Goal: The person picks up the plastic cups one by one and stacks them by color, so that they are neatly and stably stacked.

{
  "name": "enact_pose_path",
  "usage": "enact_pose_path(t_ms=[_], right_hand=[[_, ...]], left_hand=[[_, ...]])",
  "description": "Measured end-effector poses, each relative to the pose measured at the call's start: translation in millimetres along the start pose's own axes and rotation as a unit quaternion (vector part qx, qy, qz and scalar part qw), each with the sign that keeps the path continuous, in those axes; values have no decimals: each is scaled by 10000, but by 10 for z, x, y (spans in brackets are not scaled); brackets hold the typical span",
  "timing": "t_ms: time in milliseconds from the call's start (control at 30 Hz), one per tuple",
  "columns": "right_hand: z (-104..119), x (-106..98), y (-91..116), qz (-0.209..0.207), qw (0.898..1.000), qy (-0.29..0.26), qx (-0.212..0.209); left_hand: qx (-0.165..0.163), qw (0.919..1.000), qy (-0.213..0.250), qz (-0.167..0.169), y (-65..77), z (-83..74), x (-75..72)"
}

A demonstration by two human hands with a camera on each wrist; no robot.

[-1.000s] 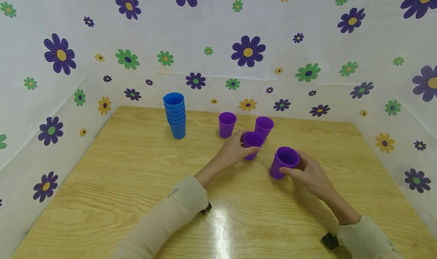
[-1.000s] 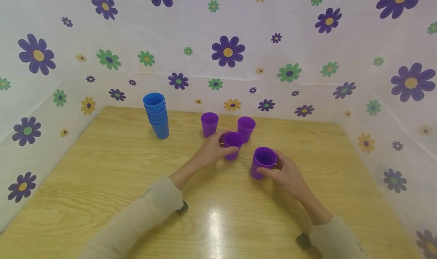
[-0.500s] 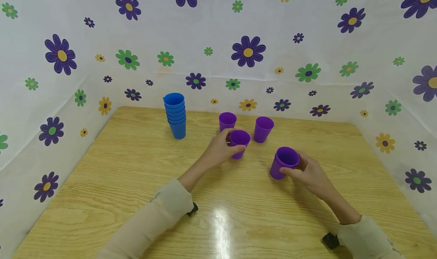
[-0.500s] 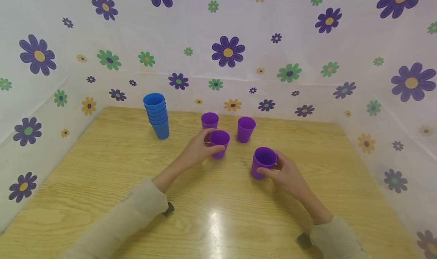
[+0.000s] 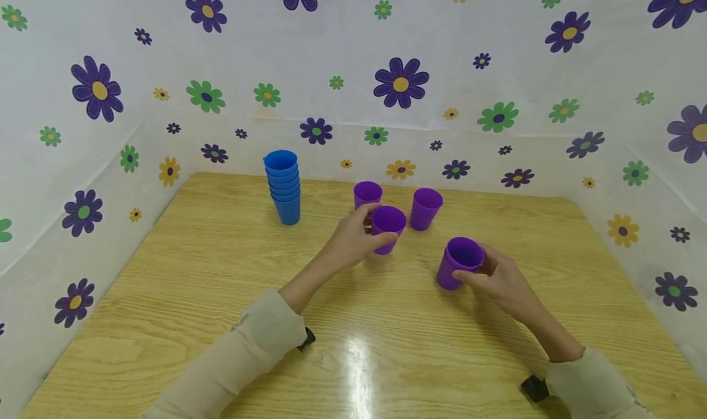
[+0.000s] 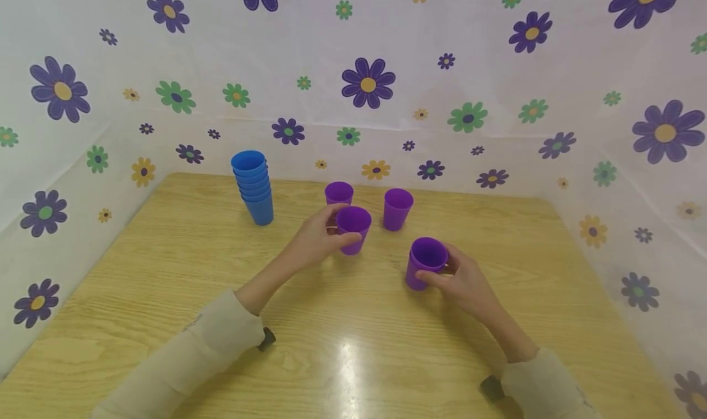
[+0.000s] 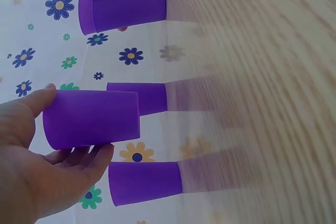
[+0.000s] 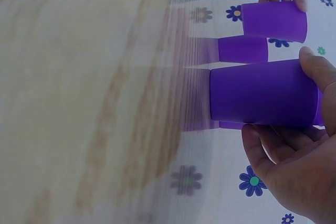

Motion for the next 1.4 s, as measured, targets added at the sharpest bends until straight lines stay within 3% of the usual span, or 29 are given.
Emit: enact_pose_path(t_ms=[400,733,1133,1400], right_hand=[[-18,-5,-2,-16,10000,-74,20],[-54,-22,-5,20,10000,-57,-57],[-15,-3,-7,44,9997,-211,-126],[-15,0,-10,44,9996,-259,-59]], left_hand=[[419,9988,238,31,-2,-233,82],[458,9967,668,0,-57,-438,214],[759,9920,957,-306,-186,-636,346],[1064,9846,1278,-536,-177,-778,389]])
Point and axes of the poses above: each hand's wrist, its own y-axis away from the middle knuckle, its own x-axis out of the palm, z = x × y, the point moved 8 cm from there along -y, towards the middle knuckle, and after that the axes turned 3 degrees about -y, right-handed, at the moved point
